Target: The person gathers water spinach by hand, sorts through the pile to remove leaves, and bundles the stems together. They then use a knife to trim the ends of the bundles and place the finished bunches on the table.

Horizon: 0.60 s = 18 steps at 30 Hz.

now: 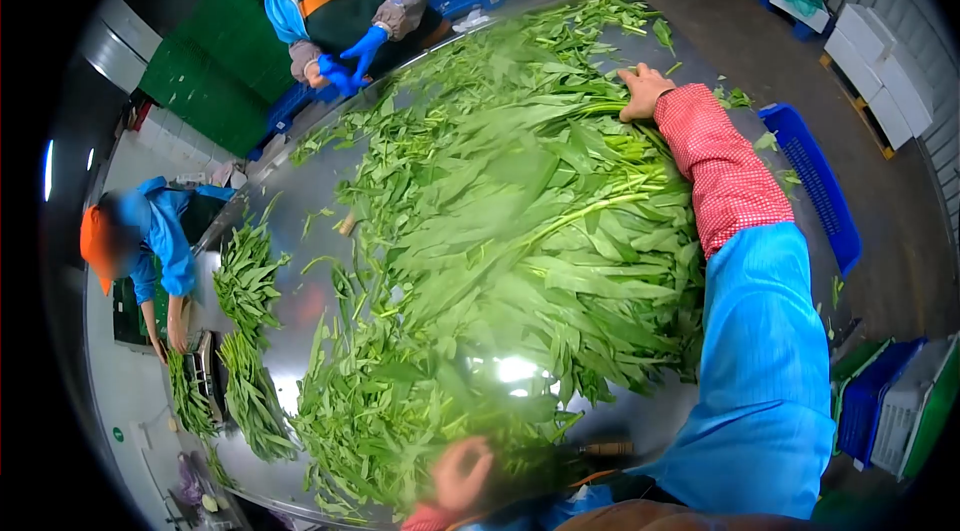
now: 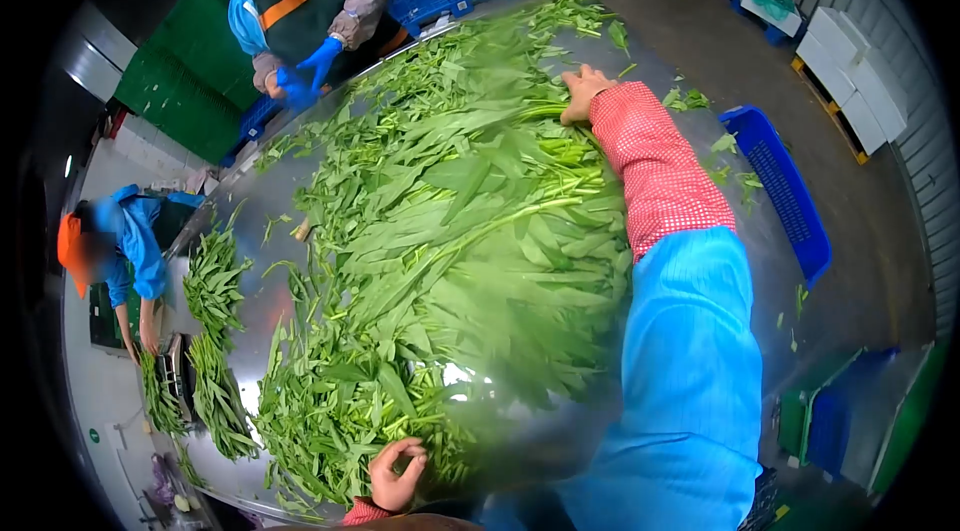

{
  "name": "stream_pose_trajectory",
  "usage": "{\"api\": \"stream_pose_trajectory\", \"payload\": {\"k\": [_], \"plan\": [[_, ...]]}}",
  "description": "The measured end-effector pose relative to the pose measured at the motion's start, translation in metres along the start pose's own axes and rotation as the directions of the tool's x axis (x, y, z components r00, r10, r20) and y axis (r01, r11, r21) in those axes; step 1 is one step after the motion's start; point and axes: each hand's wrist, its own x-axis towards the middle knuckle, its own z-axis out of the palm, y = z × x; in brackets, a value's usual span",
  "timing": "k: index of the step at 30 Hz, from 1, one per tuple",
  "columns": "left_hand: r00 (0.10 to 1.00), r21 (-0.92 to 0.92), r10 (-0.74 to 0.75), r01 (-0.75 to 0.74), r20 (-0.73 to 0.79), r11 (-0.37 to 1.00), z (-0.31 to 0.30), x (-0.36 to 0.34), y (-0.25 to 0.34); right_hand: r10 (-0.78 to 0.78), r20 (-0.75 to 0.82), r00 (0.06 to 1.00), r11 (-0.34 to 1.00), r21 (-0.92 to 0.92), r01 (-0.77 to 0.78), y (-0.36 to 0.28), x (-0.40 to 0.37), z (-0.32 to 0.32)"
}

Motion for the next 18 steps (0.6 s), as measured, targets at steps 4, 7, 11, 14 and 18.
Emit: {"api": "stream_pose_trajectory", "payload": {"k": [4,7,11,14,18], "plan": [[0.997,-0.016,-0.073,0.073,-0.001,0.997,0.007,0.012,-0.003,0.014,0.089,0.996,1.0,0.018,-0.015,0.009,0.036,0.03],[0.996,0.023,-0.087,0.087,0.019,0.996,0.009,0.018,-0.003,-0.051,0.05,0.997,0.994,0.104,0.045,0.018,0.045,0.04],[0.996,0.009,-0.087,0.087,0.033,0.996,0.011,0.021,-0.004,-0.161,-0.046,0.986,0.975,0.147,0.166,0.013,0.026,-0.006],[0.996,0.022,-0.084,0.084,0.041,0.996,0.012,0.021,-0.003,-0.165,-0.149,0.975,0.985,0.031,0.171,-0.008,0.004,-0.048],[0.993,0.0,-0.103,0.103,0.056,0.995,0.014,0.018,-0.002,-0.253,-0.151,0.956,0.967,-0.059,0.247,-0.032,-0.025,-0.089]]}}
